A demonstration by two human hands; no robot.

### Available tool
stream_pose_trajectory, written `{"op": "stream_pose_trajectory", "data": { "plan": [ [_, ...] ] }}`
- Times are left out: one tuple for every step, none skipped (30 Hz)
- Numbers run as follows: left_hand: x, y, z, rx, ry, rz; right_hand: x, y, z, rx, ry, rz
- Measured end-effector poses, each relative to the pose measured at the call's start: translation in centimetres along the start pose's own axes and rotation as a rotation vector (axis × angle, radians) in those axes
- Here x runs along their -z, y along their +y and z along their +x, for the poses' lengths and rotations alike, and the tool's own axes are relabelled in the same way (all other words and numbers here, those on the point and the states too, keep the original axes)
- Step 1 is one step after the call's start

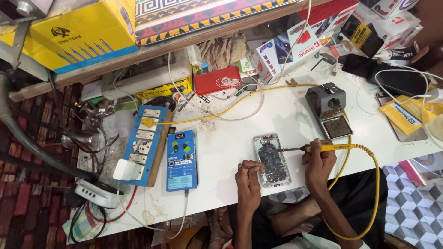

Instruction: The person uses a soldering iron and solder wire to work on a disassembled mobile phone circuit board. They repeatedly apply heat and solder to various points on the board while holding it steady with the other hand.

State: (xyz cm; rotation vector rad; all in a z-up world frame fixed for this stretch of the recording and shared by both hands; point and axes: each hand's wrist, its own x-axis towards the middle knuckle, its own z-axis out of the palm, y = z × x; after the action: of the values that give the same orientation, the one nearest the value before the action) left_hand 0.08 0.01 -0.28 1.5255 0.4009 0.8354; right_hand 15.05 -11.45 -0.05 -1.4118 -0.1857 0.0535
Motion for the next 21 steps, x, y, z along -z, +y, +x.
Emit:
{"op": "stream_pose_trajectory", "data": {
  "plan": [
    [0.03, -0.07, -0.02, -0.012, -0.001, -0.003, -0.05, 0.06, 0.00, 0.003, 0.001, -0.002],
    [0.08, -0.13, -0.07, -0.007, -0.002, 0.000, -0.13, 0.12, 0.01, 0.006, 0.003, -0.004],
    [0.08, -0.20, -0.05, -0.003, -0.004, 0.001, -0.11, 0.15, 0.06, 0.010, 0.004, -0.007],
    [0.06, -0.27, -0.04, 0.001, -0.006, 0.003, -0.04, 0.16, 0.07, 0.016, 0.005, -0.006],
    [0.09, -0.32, -0.05, 0.001, -0.003, 0.009, -0.03, 0.20, 0.06, 0.021, 0.003, -0.003],
    [0.10, -0.37, -0.07, 0.000, 0.001, 0.016, -0.03, 0.26, 0.03, 0.026, 0.001, -0.001],
    [0.06, -0.40, -0.10, -0.001, 0.004, 0.022, 0.05, 0.32, 0.01, 0.019, 0.006, -0.006],
    [0.02, -0.41, -0.13, -0.012, 0.005, 0.018, 0.15, 0.36, -0.01, 0.011, 0.012, -0.010],
    [0.04, -0.42, -0.07, -0.027, 0.004, 0.015, 0.15, 0.44, 0.00, 0.005, 0.018, -0.013],
    [0.06, -0.40, -0.02, -0.041, 0.004, 0.011, 0.15, 0.50, 0.03, 0.005, 0.019, -0.006],
    [0.07, -0.35, -0.01, -0.032, 0.002, 0.014, 0.17, 0.52, 0.07, 0.003, 0.021, 0.000],
    [0.07, -0.28, -0.02, -0.023, 0.000, 0.018, 0.15, 0.54, 0.13, 0.002, 0.023, 0.007],
    [0.07, -0.23, 0.04, -0.016, -0.003, 0.021, 0.09, 0.54, 0.23, 0.000, 0.024, 0.032],
    [0.08, -0.21, 0.11, -0.020, -0.003, 0.023, 0.02, 0.53, 0.34, -0.002, 0.026, 0.057],
    [0.11, -0.21, 0.03, -0.022, -0.003, 0.026, 0.02, 0.54, 0.31, -0.006, 0.029, 0.081],
    [0.13, -0.25, -0.03, -0.023, -0.004, 0.028, 0.02, 0.55, 0.28, 0.007, 0.019, 0.067],
    [0.12, -0.32, -0.06, -0.037, -0.003, 0.026, 0.00, 0.52, 0.27, 0.021, 0.009, 0.054],
    [0.11, -0.38, -0.10, -0.050, -0.003, 0.025, 0.03, 0.47, 0.25, 0.034, -0.001, 0.041],
    [0.17, -0.45, -0.10, -0.065, -0.003, 0.024, 0.02, 0.42, 0.19, 0.025, -0.001, 0.022],
    [0.15, -0.49, -0.14, -0.059, -0.001, 0.020, 0.06, 0.34, 0.12, 0.015, -0.001, 0.004],
    [0.06, -0.52, -0.05, -0.057, 0.000, 0.016, 0.01, 0.24, 0.20, 0.009, -0.001, -0.012]
  ]
}}
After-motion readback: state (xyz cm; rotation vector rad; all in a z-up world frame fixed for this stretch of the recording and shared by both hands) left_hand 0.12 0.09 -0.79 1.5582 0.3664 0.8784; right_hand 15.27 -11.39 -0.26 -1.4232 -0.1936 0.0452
